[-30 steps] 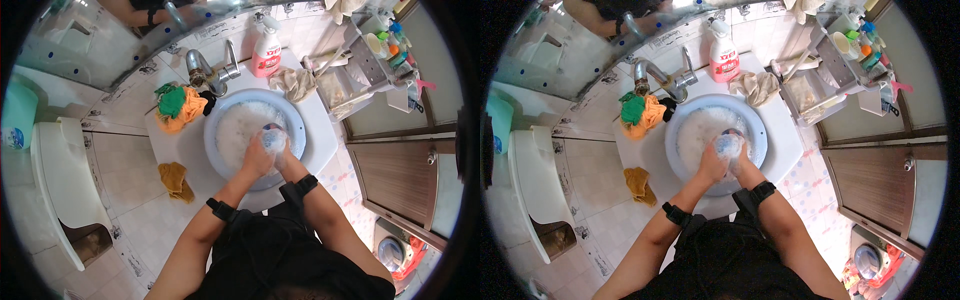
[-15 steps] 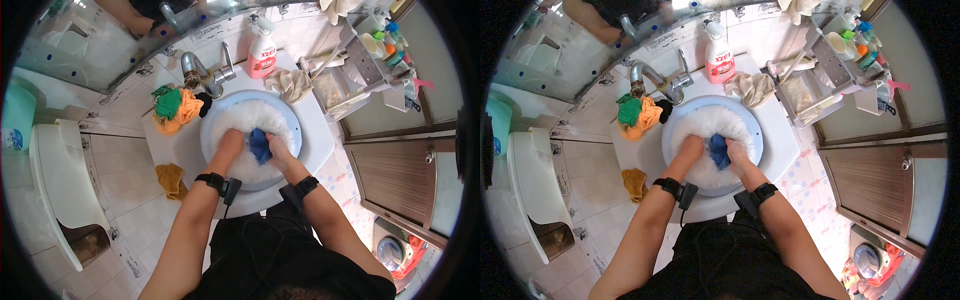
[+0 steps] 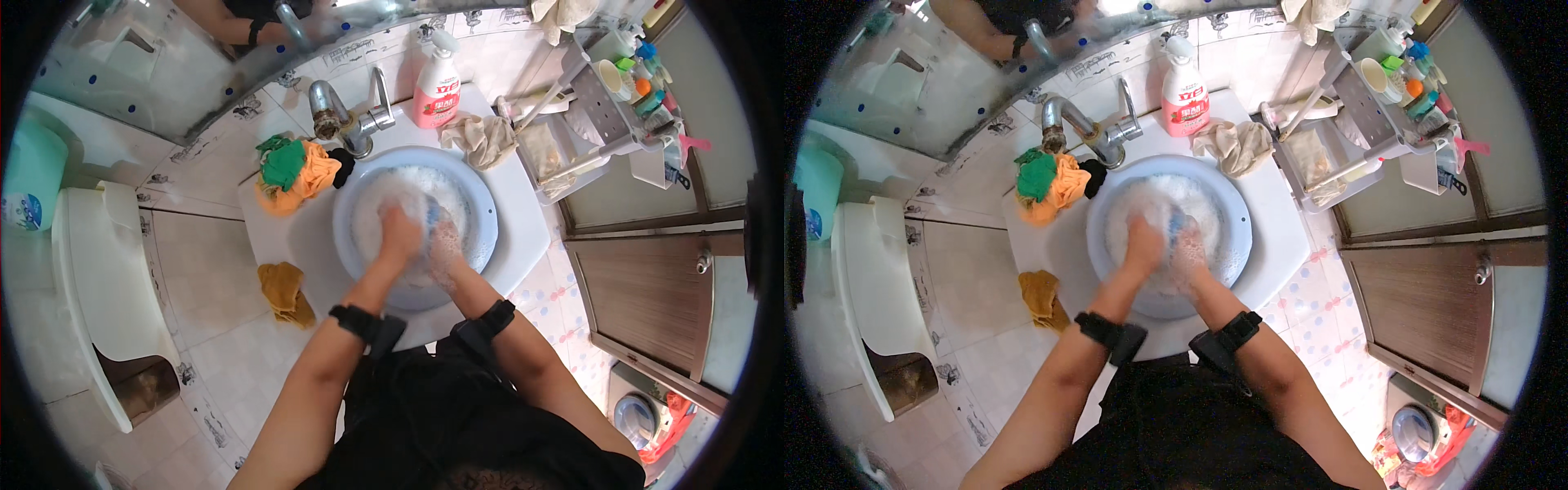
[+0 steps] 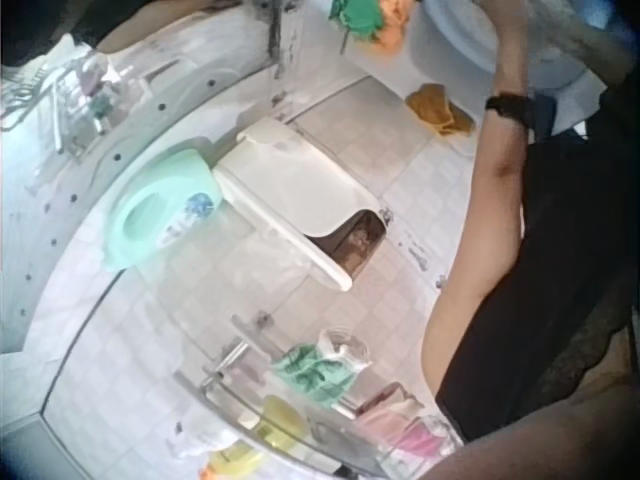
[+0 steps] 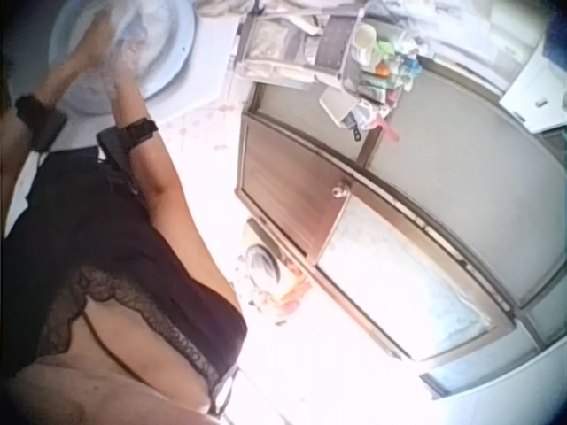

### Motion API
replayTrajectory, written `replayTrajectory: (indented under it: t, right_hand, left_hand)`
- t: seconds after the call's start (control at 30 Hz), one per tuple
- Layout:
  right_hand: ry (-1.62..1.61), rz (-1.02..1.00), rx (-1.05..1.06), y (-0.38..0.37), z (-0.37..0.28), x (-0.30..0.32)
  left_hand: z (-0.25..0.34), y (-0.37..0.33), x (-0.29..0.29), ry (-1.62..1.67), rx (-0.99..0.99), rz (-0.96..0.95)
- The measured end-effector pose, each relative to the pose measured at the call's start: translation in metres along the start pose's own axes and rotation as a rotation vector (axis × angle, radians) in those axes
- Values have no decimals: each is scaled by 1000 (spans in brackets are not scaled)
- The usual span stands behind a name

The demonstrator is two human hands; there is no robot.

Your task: Hand-wash a blue garment and a tan towel in a basin with soapy water.

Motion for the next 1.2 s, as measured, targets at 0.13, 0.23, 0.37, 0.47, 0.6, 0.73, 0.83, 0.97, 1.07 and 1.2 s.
replayTrajectory:
  t: [0.13, 0.23, 0.37, 0.47, 0.6, 0.73, 0.83, 0.97, 1.07, 1.2]
  right_hand:
    - [-370, -179, -333, -54, 45, 79]
    - [-13, 9, -176, 8, 3, 7]
    - [129, 111, -106, 6, -26, 35]
    - [400, 125, -106, -11, -8, 57]
    - [680, 186, 90, -35, 25, 77]
    - [228, 224, -353, -26, -9, 48]
    - [-382, -310, -489, -21, -29, 34]
    - [-127, -347, -199, -18, -21, 25]
    - [367, -201, 397, -1, -11, -1]
    - [-166, 10, -248, -5, -16, 10]
  left_hand:
    - [69, 43, -23, 61, -281, -120]
    - [-6, 14, -12, -359, -204, 45]
    - [-18, -11, 21, -600, -185, -53]
    - [-1, 20, 18, -569, -166, -111]
    - [-51, -19, -2, -710, 94, -517]
    - [-49, -24, -29, -749, 1, -596]
    - [55, 49, -16, -347, -639, -137]
    - [77, 58, -15, -225, -654, 1]
    - [28, 23, -4, -87, -370, 157]
    - [36, 31, -9, -187, -159, -154]
Point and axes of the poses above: each hand's wrist, its own y-axis away from the middle knuckle, its own x-axis out of the back of the hand, z = x × y, the point moved 2 cm from there along -y, towards the middle knuckle, and after that the axes turned 8 degrees about y, right-handed, at the moved point
